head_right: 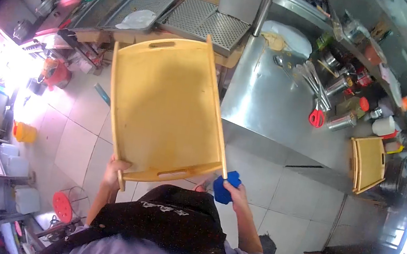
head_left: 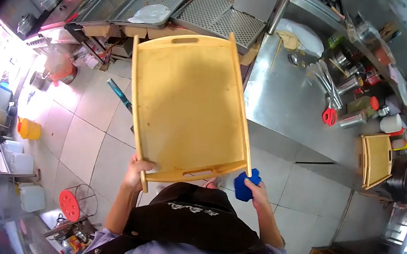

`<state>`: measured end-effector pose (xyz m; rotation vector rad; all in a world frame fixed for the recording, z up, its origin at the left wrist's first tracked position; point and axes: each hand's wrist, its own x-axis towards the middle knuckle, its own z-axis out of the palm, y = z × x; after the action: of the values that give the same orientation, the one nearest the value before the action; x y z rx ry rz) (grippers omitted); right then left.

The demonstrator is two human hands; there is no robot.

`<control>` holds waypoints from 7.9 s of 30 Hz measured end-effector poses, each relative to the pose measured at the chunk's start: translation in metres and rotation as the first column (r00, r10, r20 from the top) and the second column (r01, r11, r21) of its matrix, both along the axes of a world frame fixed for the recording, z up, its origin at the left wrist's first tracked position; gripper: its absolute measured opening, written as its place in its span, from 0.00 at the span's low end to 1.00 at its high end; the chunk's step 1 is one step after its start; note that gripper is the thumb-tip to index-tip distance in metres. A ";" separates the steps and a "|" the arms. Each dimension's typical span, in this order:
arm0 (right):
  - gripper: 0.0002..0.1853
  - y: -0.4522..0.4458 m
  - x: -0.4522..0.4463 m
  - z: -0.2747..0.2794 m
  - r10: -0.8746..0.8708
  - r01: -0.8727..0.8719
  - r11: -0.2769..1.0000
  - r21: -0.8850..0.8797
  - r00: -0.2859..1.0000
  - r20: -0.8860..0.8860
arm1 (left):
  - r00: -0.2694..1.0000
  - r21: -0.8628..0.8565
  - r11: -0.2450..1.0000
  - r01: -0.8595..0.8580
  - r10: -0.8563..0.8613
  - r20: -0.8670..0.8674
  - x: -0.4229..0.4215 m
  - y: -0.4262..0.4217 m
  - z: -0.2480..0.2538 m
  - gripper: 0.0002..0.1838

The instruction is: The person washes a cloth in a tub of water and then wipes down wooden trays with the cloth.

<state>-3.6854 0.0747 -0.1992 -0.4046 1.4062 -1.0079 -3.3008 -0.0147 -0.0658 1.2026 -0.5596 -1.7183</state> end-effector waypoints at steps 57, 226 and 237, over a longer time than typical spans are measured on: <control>0.09 -0.370 1.383 0.144 0.154 -0.123 -0.952 -0.280 0.597 -0.787 | 0.747 -0.017 0.750 -0.661 0.656 -0.110 1.049 -0.074 0.006 0.32; 0.19 -1.024 2.052 0.071 -0.009 -0.929 -0.335 -0.154 0.166 -0.986 | 0.757 -0.212 0.905 -0.369 0.425 0.496 1.907 -0.801 0.063 0.24; 0.18 -1.015 2.047 0.055 -0.200 -0.921 -0.328 -0.211 0.286 -0.937 | 0.731 -0.240 0.934 -0.266 0.358 0.581 1.888 -0.814 0.078 0.26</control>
<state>-1.6383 -0.9406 -0.1444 -2.8529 0.3898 -0.7661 -1.4126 -0.8290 0.0119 1.6566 -0.7951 -0.9521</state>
